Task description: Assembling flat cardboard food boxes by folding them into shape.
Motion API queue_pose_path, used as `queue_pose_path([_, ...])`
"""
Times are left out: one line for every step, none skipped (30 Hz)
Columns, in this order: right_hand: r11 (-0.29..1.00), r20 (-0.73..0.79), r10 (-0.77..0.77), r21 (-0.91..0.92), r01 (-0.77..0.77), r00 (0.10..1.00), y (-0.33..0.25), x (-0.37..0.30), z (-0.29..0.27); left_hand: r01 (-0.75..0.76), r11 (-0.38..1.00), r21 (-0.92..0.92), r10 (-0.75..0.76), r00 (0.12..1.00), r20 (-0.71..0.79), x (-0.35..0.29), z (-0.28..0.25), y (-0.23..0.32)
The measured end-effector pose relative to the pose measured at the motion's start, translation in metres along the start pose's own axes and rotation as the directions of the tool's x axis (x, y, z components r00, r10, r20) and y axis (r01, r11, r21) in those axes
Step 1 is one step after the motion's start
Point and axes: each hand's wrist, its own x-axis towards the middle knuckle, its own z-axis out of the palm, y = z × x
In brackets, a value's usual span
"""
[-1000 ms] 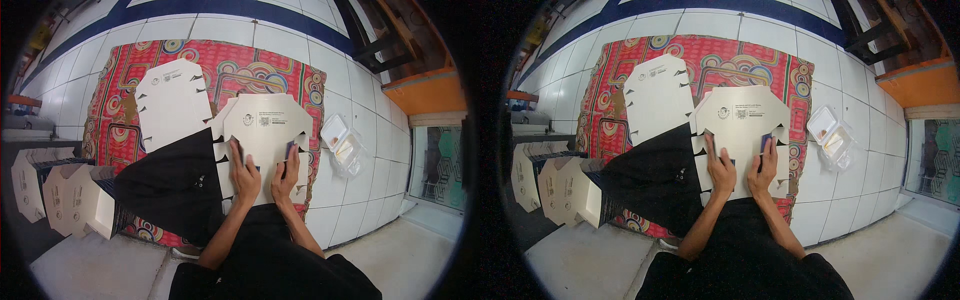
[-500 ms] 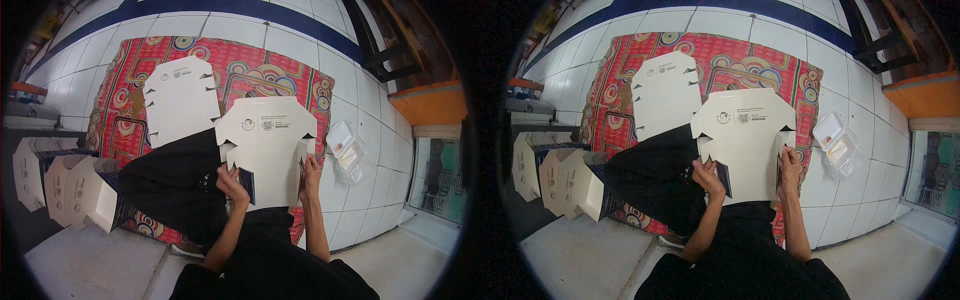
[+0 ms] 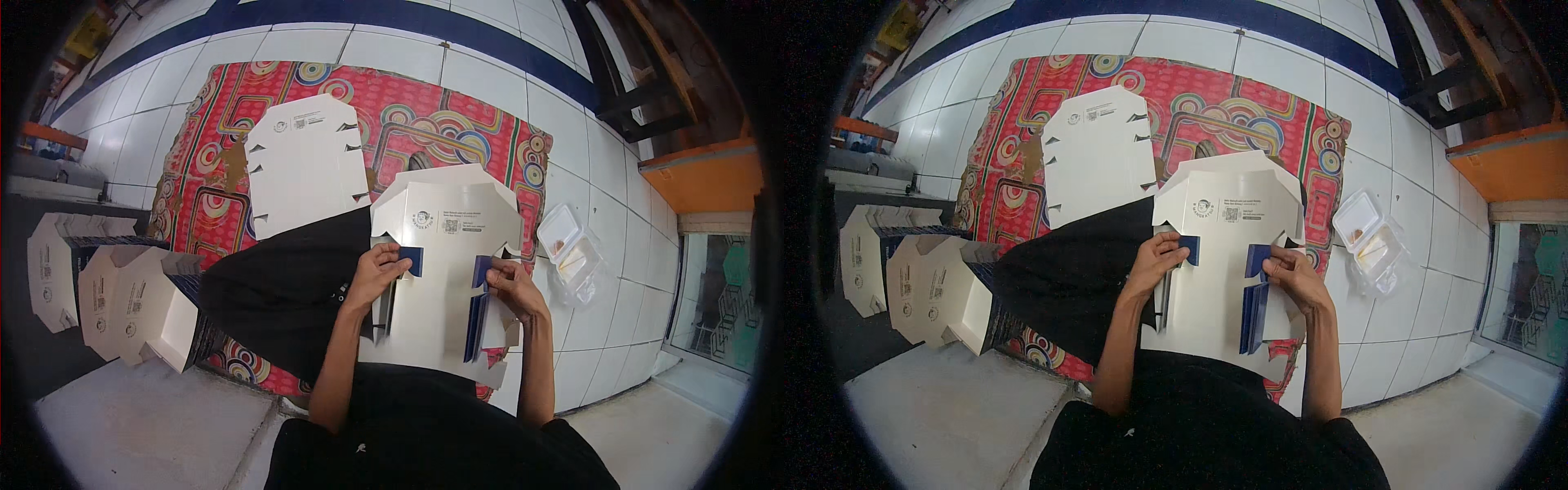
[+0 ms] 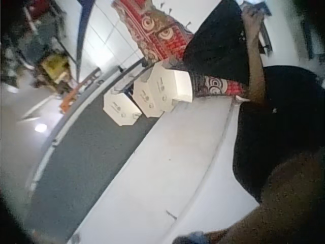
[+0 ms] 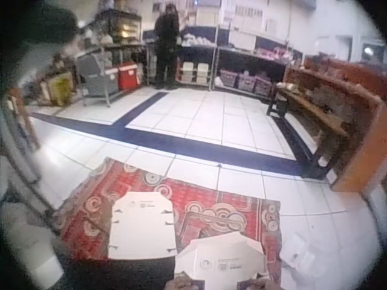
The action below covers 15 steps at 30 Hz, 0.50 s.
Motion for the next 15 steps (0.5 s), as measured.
queue_pose_path([1.0,-0.012,0.012,0.007,-0.012,1.0,0.002,-0.002,0.0,-0.001,1.0,0.0,0.001,1.0,0.001,0.001,-0.003,-0.002])
queue_pose_path([1.0,-0.011,0.012,0.007,-0.011,1.0,0.005,-0.004,0.0,0.016,1.0,-0.001,-0.016,1.0,0.027,0.0,-0.007,-0.003])
queue_pose_path([1.0,-0.033,0.013,-0.011,-0.013,0.999,0.008,-0.006,0.0,0.033,0.999,-0.001,-0.033,0.998,0.053,-0.001,-0.009,-0.004])
queue_pose_path([0.999,-0.054,0.014,-0.029,-0.016,0.998,0.01,-0.008,0.001,0.033,0.999,-0.002,-0.033,0.998,0.052,0.0,-0.01,-0.006])
queue_pose_path([0.999,-0.053,0.016,-0.029,-0.018,0.998,0.013,-0.009,0.0,0.041,0.998,0.041,-0.043,0.998,0.054,-0.003,-0.006,0.0])
queue_pose_path([1.0,-0.067,0.003,-0.025,-0.005,0.998,0.017,-0.009,0.0,0.049,0.995,0.084,-0.053,0.997,0.055,-0.005,-0.002,0.004])
queue_pose_path([1.0,-0.081,-0.01,-0.022,0.008,0.997,0.02,-0.01,-0.001,0.05,0.995,0.082,-0.054,0.997,0.053,-0.006,0.002,0.006])
queue_pose_path([0.997,-0.102,-0.051,-0.069,0.044,0.993,0.023,-0.01,0.001,0.016,0.998,0.055,-0.02,0.998,0.059,-0.007,0.006,0.008])
queue_pose_path([0.997,-0.102,-0.052,-0.07,0.045,0.993,0.029,-0.008,0.003,-0.017,0.999,0.028,0.015,0.998,0.064,-0.008,0.008,0.01])
queue_pose_path([0.994,-0.186,-0.083,-0.087,0.068,0.979,0.038,-0.003,0.005,-0.018,0.999,0.028,0.016,0.998,0.064,-0.006,0.006,0.006])
queue_pose_path([0.99,-0.264,-0.114,-0.106,0.088,0.958,0.041,-0.001,0.01,-0.043,0.991,0.131,0.033,0.997,0.075,-0.005,0.004,0.003])
queue_pose_path([0.995,-0.254,-0.085,-0.077,0.068,0.964,0.039,-0.002,0.01,-0.068,0.97,0.231,0.049,0.995,0.088,-0.005,0.001,0.001])
queue_pose_path([0.995,-0.249,-0.085,-0.078,0.067,0.965,0.036,-0.005,0.011,-0.068,0.97,0.231,0.05,0.995,0.083,-0.005,-0.001,-0.002])
queue_pose_path([0.995,-0.212,-0.092,-0.053,0.082,0.973,0.033,-0.007,0.01,-0.055,0.968,0.244,0.039,0.997,0.067,-0.008,0.003,0.003])
queue_pose_path([0.995,-0.174,-0.1,-0.027,0.096,0.98,0.031,-0.01,0.009,-0.041,0.966,0.256,0.029,0.998,0.051,-0.012,0.007,0.009])
